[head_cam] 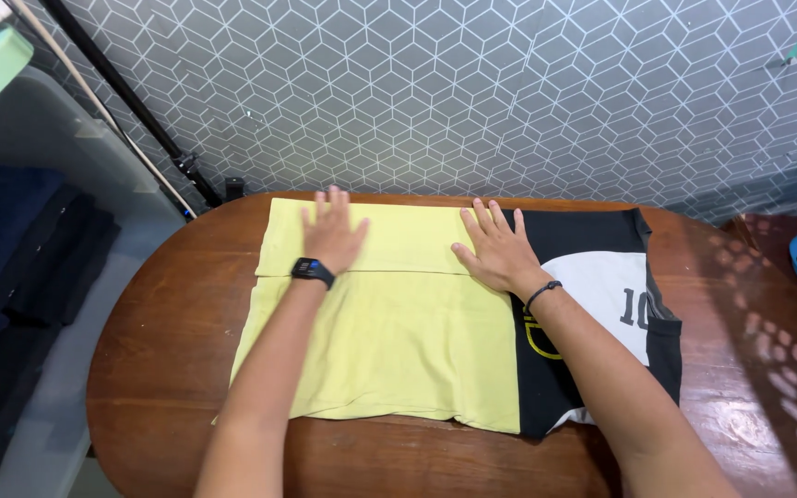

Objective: Fold a yellow and black shirt on a wooden table.

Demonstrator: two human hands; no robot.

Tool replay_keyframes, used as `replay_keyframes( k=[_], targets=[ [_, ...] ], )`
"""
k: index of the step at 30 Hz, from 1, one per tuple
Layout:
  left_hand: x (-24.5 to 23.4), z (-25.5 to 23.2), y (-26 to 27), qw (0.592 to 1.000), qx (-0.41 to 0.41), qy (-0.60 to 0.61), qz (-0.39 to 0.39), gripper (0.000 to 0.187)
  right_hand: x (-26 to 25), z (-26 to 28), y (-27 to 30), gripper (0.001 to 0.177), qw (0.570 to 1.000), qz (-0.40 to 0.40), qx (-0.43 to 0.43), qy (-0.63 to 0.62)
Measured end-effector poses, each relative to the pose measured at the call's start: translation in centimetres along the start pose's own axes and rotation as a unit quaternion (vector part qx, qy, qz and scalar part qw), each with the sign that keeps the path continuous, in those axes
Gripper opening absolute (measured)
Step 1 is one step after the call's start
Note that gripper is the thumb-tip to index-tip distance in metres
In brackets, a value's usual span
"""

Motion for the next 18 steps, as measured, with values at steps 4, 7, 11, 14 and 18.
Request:
replay_keyframes(
  k=[4,7,11,14,18],
  targets=[
    [-1.7,5.0,0.5,0.998,-0.009,-0.009,-0.056,0.072,0.0,0.1,0.0,0.076,1.0,0.007,0.005,0.001],
    [-1.6,5.7,0.7,0.996,0.002,-0.016,-0.093,0.07,-0.3,0.2,0.1,0.076,1.0,0.01,0.012,-0.001],
    [-2.0,5.6,0.7,0.994,0.006,-0.016,-0.105,0.07,0.1,-1.6,-0.6,0.077,0.999,0.0,-0.001,-0.038],
    [-2.0,5.8,0.9,0.995,0.003,-0.013,-0.1,0.07,0.1,-5.6,0.3,0.058,0.979,-0.087,0.006,-0.182],
    [-2.4,6.4,1.0,0.995,0.0,-0.015,-0.1,0.07,0.5,-12.1,3.0,0.046,0.975,-0.153,0.037,-0.16]
  ],
)
Point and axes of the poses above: each hand's wrist, its own y-axis away from the middle knuckle, its own x-axis out of the palm, z = x × y, the point moved 5 cm from there along -y, towards the middle knuckle, and after that the axes turned 8 degrees about y, right-handed, at the moved point
